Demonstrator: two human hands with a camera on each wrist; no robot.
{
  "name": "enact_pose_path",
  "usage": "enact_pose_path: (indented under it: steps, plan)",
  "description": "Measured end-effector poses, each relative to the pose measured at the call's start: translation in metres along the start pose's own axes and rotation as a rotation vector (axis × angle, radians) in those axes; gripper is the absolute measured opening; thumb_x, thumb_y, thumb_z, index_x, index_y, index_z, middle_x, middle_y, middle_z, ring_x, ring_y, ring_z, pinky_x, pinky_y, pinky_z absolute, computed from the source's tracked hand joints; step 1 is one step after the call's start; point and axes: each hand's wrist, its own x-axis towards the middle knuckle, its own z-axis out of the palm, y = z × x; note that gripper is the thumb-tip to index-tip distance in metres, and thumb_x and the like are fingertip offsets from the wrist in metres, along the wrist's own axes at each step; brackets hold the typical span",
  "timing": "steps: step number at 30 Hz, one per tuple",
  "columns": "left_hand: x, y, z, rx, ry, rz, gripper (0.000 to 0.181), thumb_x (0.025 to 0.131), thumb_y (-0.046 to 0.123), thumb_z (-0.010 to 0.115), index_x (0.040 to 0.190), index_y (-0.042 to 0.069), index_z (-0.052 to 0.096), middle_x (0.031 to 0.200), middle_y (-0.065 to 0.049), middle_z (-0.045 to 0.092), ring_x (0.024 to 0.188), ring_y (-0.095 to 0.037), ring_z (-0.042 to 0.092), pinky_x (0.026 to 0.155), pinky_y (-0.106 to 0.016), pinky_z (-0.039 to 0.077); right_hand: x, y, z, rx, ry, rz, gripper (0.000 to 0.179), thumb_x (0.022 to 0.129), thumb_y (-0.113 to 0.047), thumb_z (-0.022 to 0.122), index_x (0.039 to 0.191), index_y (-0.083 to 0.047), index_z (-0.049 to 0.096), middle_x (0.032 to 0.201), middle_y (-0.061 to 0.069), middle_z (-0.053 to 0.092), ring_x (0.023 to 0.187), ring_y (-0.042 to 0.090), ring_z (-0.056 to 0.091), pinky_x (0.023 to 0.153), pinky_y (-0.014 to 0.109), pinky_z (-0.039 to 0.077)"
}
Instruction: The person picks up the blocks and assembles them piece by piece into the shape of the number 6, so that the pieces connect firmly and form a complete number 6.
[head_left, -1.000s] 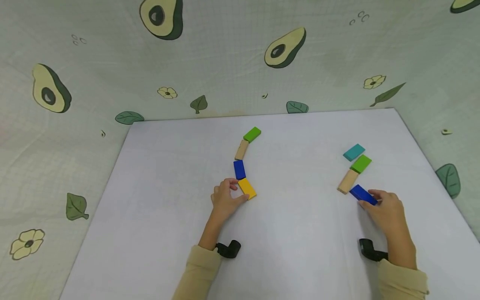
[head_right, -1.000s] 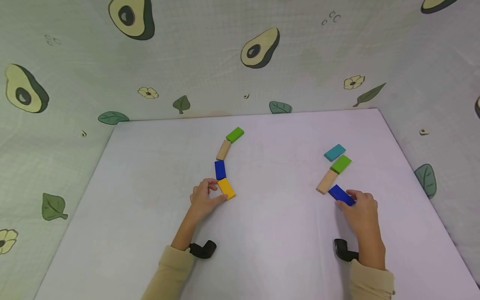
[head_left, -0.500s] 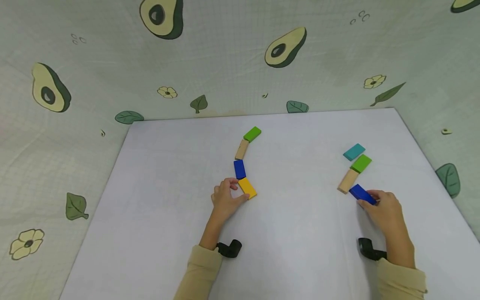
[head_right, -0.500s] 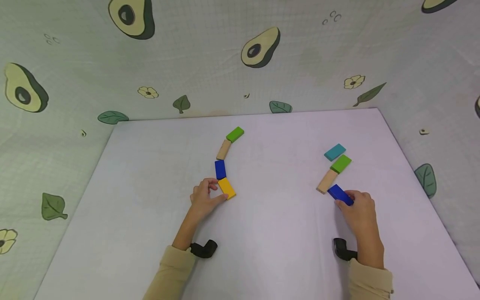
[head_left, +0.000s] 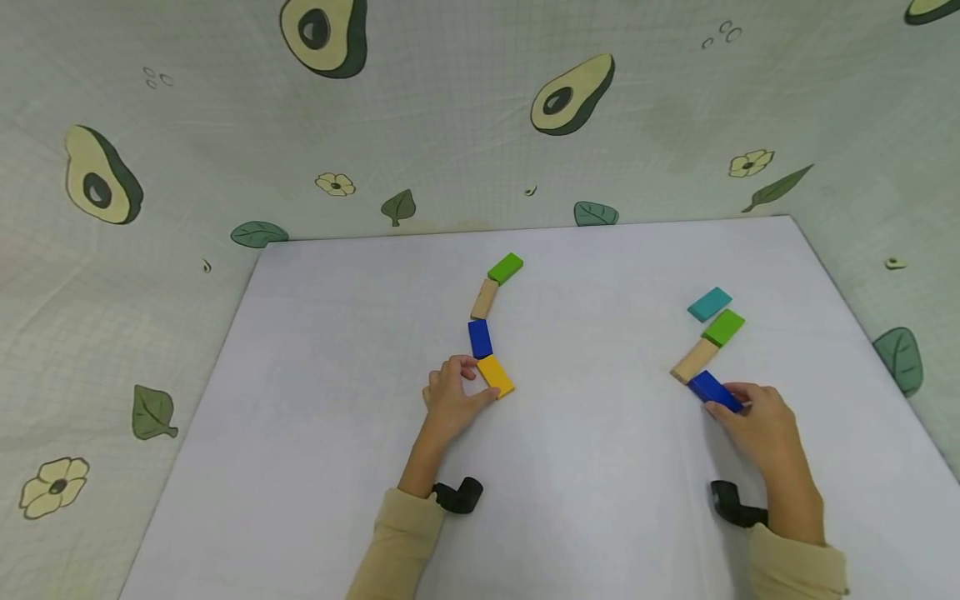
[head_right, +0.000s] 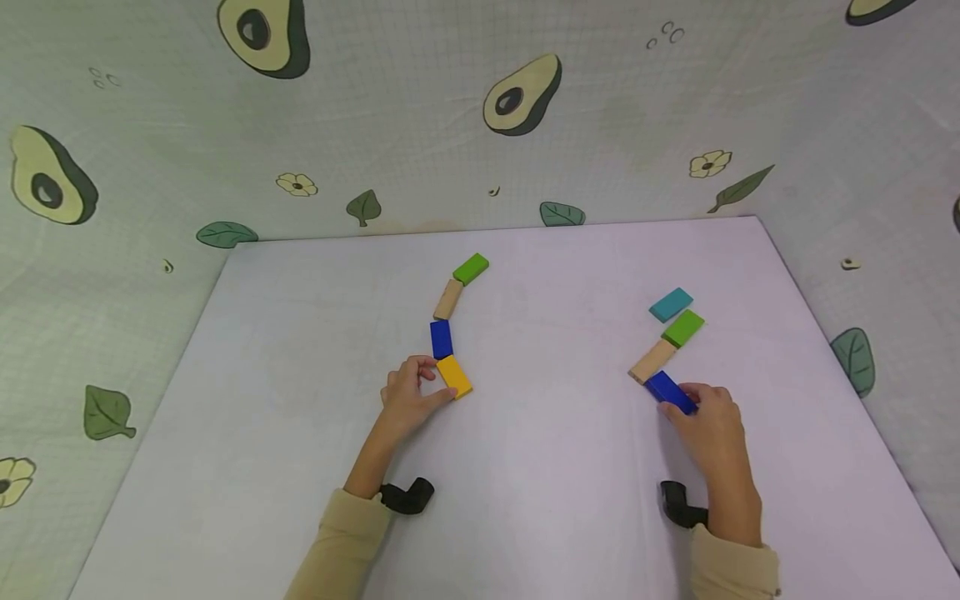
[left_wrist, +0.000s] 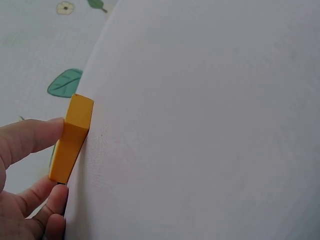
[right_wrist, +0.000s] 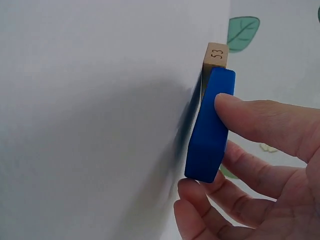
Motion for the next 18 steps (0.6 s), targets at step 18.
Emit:
enact_pose_path:
  steps: [18]
  plan:
    - [0.002, -0.001, -0.002, -0.002, -0.014, 0.027, 0.049, 0.077, 0.029, 0.075, 0.115, 0.013, 0.048, 0.096, -0.004, 0.051, 0.094, -0.023, 0.039, 0.08, -0.041, 0.024, -0.006, -0.031, 0.014, 0.035, -0.046, -0.166, 0.052, 0.09, -0.028, 0.061, 0.124, 0.009, 0.047, 0.109, 0.028, 0.047, 0.093, 0.035, 0.046, 0.071, 0.038, 0.043]
